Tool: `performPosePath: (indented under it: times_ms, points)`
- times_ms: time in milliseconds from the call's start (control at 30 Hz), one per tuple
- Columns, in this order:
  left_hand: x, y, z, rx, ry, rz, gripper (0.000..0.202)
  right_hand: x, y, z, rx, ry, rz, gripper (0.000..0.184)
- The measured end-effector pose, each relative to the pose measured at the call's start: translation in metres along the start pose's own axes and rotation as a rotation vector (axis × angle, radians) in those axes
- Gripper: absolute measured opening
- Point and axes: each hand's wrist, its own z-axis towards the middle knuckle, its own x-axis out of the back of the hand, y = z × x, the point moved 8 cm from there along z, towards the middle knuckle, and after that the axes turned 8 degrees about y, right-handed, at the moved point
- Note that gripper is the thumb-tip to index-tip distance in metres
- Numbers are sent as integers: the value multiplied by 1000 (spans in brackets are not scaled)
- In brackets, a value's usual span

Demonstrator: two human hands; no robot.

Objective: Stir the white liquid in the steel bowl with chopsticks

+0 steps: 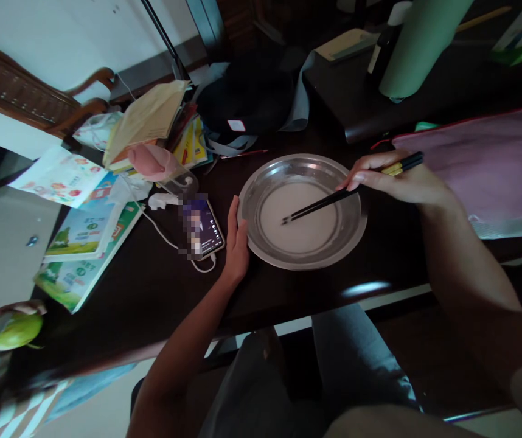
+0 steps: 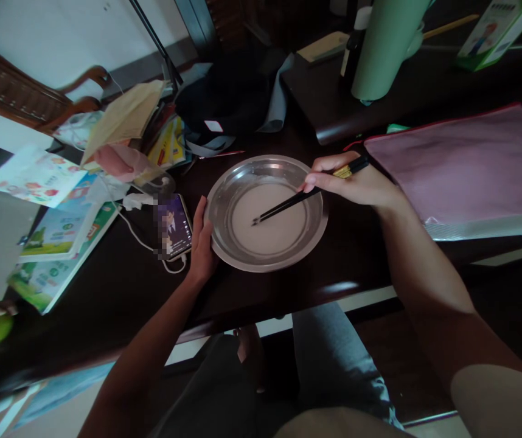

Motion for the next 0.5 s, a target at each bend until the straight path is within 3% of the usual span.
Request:
performPosePath:
  times_ms: [100,167,233,367,433,500]
  points:
    - [0,-1,0,-6,3,-12,62,24,4,1,7,214,-39,30]
    - [1,-1,0,-6,5,-13,62,35,5,1,14,282,-1,31]
    - [1,-1,0,-5,2,-5,62,32,4,0,22,227,27,32]
    - [0,1,0,-9,-4,10,63,3,-1,-2,14,-17,-2,31]
    - [-1,1,0,-6,1,5,64,0,-3,-1,30,-16,-8,30]
    - [0,2,0,-6,4,3,63,12,-2,0,41,98,-49,29]
